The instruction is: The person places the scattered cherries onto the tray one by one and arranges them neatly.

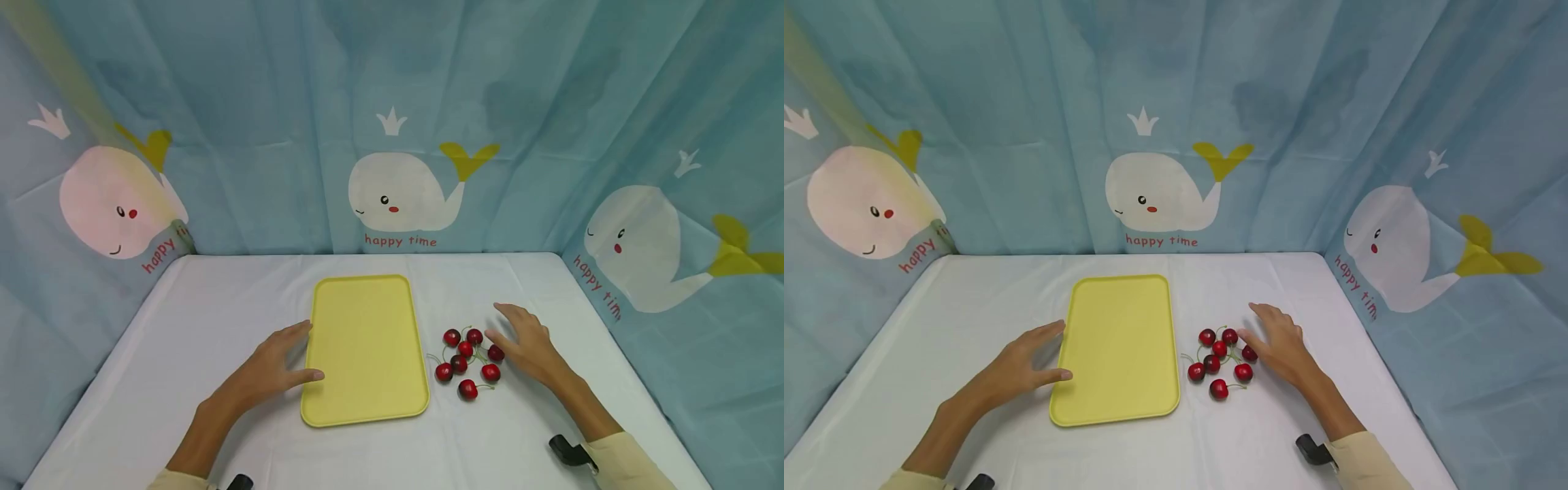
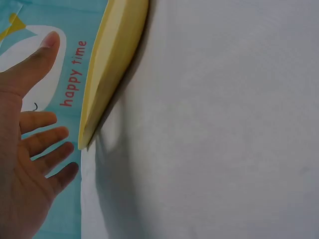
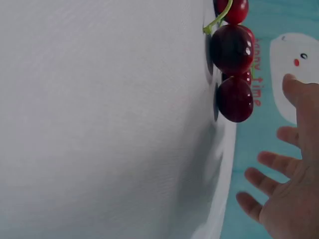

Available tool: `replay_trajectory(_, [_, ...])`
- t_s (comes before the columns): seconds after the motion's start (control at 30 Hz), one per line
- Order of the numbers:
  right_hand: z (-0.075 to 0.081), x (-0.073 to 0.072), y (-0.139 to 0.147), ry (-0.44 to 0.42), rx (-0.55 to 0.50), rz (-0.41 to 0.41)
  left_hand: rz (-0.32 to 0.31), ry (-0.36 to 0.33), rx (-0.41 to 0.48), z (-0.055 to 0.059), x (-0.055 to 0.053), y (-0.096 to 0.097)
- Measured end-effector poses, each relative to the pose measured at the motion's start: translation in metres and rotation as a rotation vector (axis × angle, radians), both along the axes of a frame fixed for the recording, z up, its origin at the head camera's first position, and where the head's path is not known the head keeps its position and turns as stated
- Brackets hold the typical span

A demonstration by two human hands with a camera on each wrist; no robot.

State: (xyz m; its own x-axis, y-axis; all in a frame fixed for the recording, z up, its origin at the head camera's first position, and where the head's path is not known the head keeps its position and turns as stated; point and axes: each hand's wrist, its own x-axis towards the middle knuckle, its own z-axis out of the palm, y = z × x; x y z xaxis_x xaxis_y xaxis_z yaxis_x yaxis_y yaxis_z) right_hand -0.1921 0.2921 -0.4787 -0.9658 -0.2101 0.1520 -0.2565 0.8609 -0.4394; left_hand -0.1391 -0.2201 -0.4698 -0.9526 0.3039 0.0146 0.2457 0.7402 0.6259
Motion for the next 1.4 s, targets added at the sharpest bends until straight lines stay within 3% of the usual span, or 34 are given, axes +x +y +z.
replay_trajectory(0.23, [-0.004, 0.01, 0.009, -0.042, -0.147, 0.017, -0.004, -0.064, 0.02, -0.01, 0.008, -0.003])
replay_trajectory(0.47, [-0.005, 0.019, 0.015, -0.055, -0.141, 0.043, -0.012, -0.103, 0.036, -0.014, 0.013, -0.004])
replay_trajectory(0.77, [-0.007, 0.023, 0.018, -0.105, -0.166, 0.032, -0.044, -0.098, 0.044, -0.02, 0.015, -0.007])
replay_trajectory(1.4, [-0.01, 0.027, 0.016, -0.076, -0.188, 0.016, -0.037, -0.093, 0.048, -0.027, 0.014, -0.007])
